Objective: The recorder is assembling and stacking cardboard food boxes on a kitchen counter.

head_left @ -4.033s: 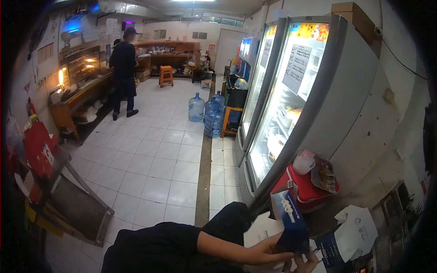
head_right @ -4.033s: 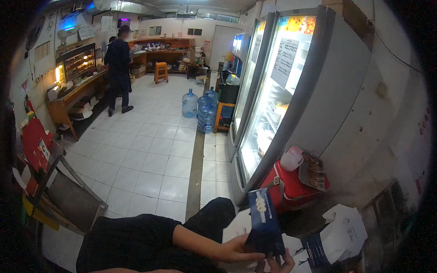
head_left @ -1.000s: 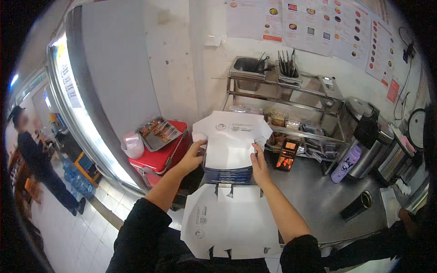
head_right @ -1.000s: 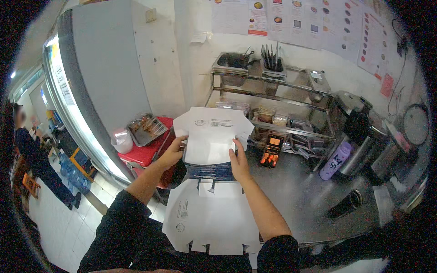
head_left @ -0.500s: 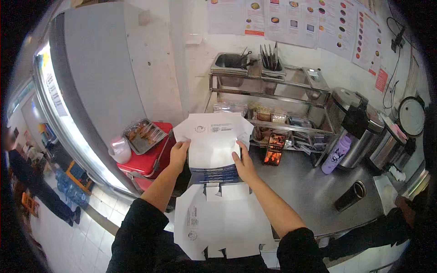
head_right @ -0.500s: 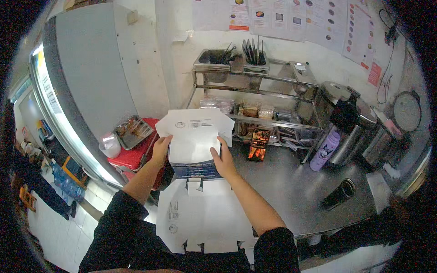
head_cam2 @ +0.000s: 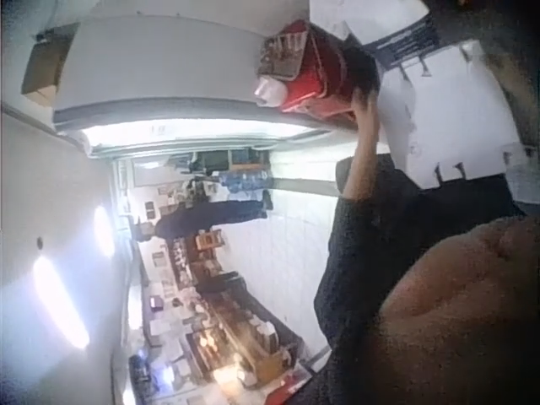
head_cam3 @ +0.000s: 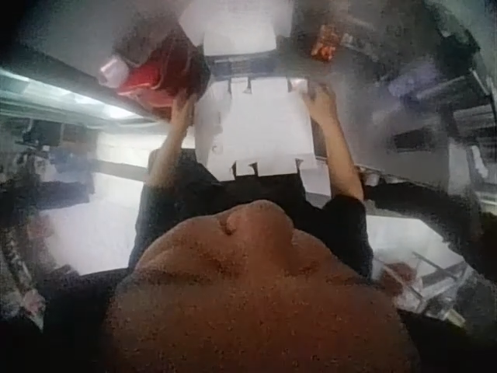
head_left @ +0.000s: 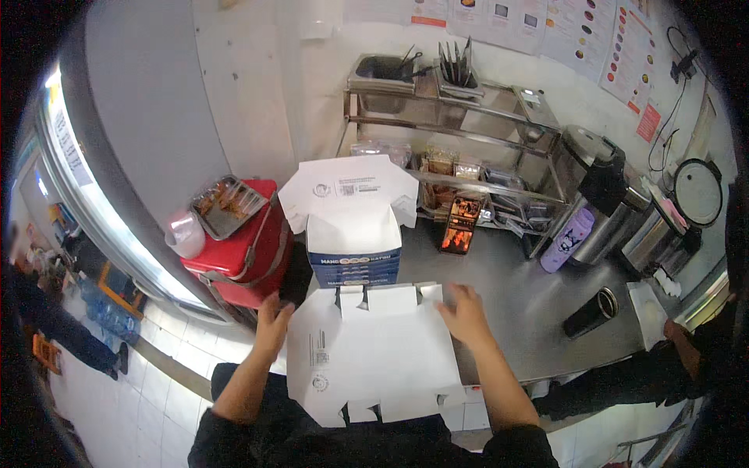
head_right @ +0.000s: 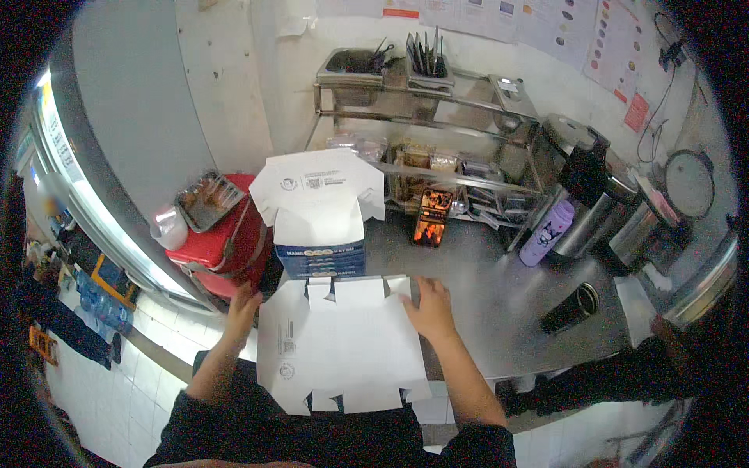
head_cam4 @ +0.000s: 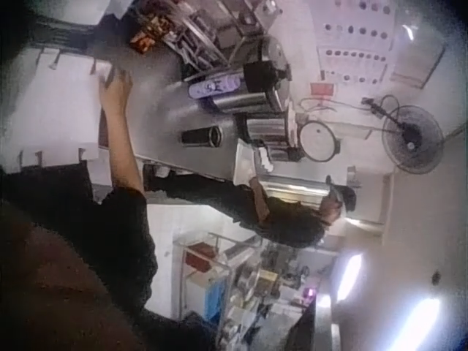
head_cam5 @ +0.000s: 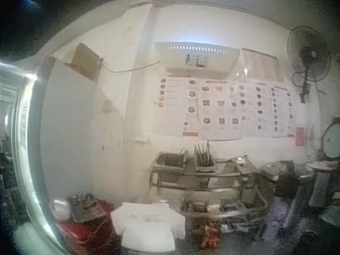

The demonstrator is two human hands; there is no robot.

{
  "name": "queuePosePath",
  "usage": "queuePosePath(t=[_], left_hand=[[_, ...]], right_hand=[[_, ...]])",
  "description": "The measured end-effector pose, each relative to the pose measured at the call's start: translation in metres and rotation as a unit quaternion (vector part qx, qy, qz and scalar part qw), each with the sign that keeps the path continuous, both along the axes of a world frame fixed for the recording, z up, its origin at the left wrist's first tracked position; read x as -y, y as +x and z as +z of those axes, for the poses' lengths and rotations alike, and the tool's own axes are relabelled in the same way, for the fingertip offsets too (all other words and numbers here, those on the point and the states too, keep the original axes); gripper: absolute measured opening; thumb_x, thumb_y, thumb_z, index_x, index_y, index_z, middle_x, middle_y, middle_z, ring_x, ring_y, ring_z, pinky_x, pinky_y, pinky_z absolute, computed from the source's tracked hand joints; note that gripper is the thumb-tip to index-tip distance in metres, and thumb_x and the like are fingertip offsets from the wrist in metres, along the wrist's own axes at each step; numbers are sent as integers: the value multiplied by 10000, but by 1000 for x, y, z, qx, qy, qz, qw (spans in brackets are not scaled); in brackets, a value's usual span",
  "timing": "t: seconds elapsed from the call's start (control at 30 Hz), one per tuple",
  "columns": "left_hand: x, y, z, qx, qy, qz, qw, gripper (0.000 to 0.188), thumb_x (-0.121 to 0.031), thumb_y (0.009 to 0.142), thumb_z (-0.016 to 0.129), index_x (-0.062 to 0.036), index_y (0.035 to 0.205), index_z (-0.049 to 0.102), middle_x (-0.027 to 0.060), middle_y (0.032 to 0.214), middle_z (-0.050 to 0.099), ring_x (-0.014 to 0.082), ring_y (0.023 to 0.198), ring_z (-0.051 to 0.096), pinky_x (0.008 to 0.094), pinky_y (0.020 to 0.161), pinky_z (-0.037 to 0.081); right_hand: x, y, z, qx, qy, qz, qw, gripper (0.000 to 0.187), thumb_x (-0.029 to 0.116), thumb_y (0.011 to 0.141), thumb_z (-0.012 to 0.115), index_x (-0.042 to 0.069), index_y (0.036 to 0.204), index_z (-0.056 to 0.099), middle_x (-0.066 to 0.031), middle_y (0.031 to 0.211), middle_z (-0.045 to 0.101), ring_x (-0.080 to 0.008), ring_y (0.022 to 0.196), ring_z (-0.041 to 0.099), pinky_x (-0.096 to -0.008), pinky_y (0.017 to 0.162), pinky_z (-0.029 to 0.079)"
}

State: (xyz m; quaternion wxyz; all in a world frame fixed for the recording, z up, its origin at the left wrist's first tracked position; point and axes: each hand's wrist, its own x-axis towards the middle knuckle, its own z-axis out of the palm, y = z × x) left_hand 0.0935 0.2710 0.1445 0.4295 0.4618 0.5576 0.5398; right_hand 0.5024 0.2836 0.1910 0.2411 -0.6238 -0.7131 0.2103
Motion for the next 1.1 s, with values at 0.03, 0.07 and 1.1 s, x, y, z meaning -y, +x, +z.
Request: queuePosePath(t=[0.03, 0.07, 1.1], left_hand=[[24, -4, -2, 12, -66, -38, 997, 646, -279, 920, 652, 84, 1383, 385, 191, 1327, 516, 246, 1243, 477, 356, 1051, 367], [43, 0, -5, 17, -67, -52, 996, 646, -279, 920, 652, 84, 1383, 385, 191, 1327, 516, 246, 1243, 477, 356, 1051, 367], [96, -7, -11, 9, 66, 23, 998, 613, -88, 903, 631, -52, 1455, 368, 162, 1494, 376, 322, 1325, 414, 417, 1092, 341]], right_hand=[[15, -3, -11, 71, -26, -34, 997, 818, 389, 830, 722, -14, 1438, 353, -269, 1437, 406, -443, 1311, 395, -492, 1108, 309], [26, -6, -20, 148, -69, -70, 984, 871, 429, 814, 725, -31, 1444, 338, -278, 1473, 363, -472, 1352, 338, -511, 1127, 277], [3, 0, 3, -589, -171, -63, 787, 240, 83, 939, 607, 14, 1165, 564, -109, 1094, 668, -217, 981, 663, -357, 844, 547]])
